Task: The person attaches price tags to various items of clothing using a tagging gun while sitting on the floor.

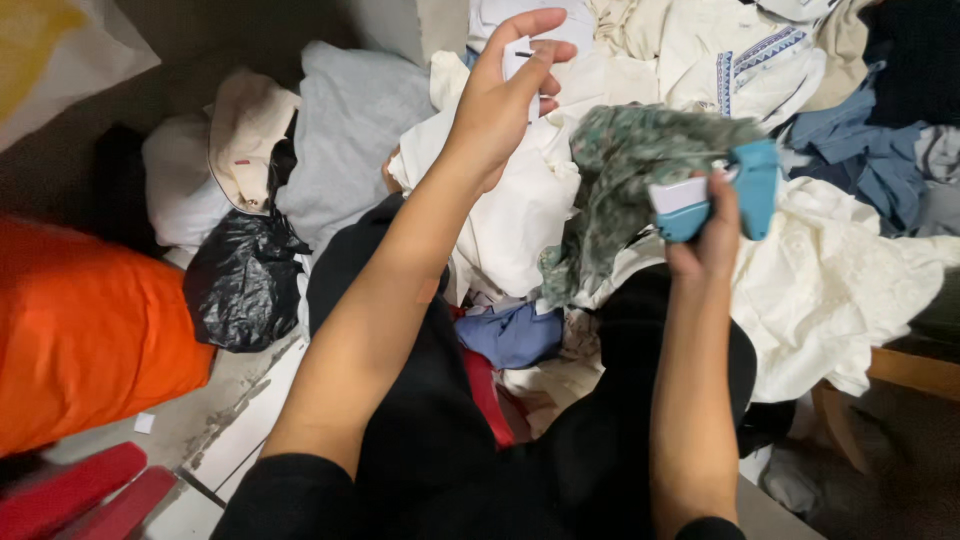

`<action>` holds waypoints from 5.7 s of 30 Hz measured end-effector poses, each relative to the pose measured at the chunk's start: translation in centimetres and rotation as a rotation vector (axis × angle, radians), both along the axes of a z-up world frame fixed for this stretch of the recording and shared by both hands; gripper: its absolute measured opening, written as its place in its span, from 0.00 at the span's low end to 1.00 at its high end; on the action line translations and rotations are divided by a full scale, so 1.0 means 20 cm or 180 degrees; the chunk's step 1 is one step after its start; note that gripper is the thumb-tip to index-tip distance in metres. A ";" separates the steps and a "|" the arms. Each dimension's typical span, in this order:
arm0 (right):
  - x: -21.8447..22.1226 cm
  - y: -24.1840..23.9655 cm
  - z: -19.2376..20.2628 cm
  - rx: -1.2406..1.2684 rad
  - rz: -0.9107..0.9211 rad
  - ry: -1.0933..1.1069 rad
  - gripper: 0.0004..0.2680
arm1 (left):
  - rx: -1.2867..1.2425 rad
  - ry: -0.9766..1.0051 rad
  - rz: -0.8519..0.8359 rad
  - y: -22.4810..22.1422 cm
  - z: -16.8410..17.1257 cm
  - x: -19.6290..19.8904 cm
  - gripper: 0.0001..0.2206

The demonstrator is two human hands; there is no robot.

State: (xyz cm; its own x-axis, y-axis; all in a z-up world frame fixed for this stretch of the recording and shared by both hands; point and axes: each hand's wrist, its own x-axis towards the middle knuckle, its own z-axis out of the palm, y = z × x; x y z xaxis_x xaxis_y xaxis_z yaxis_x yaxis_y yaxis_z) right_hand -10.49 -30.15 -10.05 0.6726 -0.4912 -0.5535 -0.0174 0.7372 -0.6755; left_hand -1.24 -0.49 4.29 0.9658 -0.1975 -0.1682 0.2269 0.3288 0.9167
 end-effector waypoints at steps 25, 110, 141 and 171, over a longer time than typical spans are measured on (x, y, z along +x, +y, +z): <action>-0.31 -0.77 0.80 -0.1490 -0.1263 -0.1469 0.17 | 0.2794 -0.1900 -0.1263 -0.31 -0.23 -0.09 0.26; -0.98 0.14 0.26 -0.0920 -0.1299 -0.0425 0.16 | 0.1325 -0.1967 -0.3203 -1.12 -0.65 -0.57 0.10; -0.18 0.65 -0.89 -0.4503 0.1450 0.0569 0.24 | 0.0296 -0.0900 0.0497 0.09 0.11 0.08 0.12; -0.15 0.56 0.60 -0.0278 0.1498 -0.1158 0.08 | 0.2059 -0.0719 -0.1762 0.45 0.12 -0.23 0.22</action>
